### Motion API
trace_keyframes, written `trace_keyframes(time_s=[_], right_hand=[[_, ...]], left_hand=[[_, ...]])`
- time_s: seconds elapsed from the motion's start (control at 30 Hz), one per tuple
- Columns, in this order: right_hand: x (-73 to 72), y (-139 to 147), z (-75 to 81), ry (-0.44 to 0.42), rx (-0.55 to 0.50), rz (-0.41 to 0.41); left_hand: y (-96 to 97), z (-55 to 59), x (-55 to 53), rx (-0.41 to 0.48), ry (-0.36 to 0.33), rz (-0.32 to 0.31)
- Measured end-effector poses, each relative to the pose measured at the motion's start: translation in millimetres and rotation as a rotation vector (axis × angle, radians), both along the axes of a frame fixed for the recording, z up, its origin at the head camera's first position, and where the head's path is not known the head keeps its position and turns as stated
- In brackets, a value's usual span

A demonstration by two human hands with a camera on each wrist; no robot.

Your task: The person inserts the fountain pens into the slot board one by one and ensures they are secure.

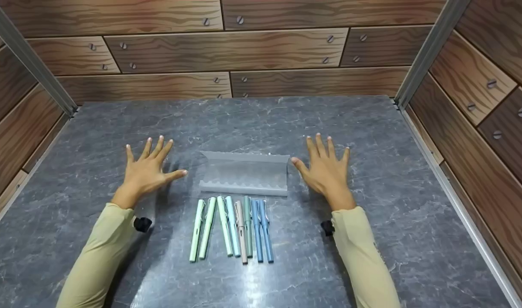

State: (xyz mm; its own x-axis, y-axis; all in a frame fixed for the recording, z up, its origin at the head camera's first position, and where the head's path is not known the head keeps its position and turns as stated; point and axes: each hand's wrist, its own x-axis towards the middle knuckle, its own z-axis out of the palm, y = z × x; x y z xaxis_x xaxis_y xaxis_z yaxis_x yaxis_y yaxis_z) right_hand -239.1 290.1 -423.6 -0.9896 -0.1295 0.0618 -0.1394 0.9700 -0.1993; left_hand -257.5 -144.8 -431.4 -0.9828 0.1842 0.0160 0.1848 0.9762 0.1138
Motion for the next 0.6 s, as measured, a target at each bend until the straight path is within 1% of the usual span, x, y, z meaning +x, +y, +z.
trace_keyframes(time_s=[0.13,0.37,0.6], right_hand=[[-1.7,1.5,0.0,0.029,0.008,0.013],[-4.0,0.2,0.9,0.065,0.027,0.047],[-6.8,-3.9,2.4,0.091,0.019,0.076]], left_hand=[[-0.6,-0.7,1.7,0.026,0.01,-0.012],[-2.6,-1.1,7.6,0.047,-0.009,-0.04],[0.3,-1.0,17.8,0.148,-0.067,-0.093]])
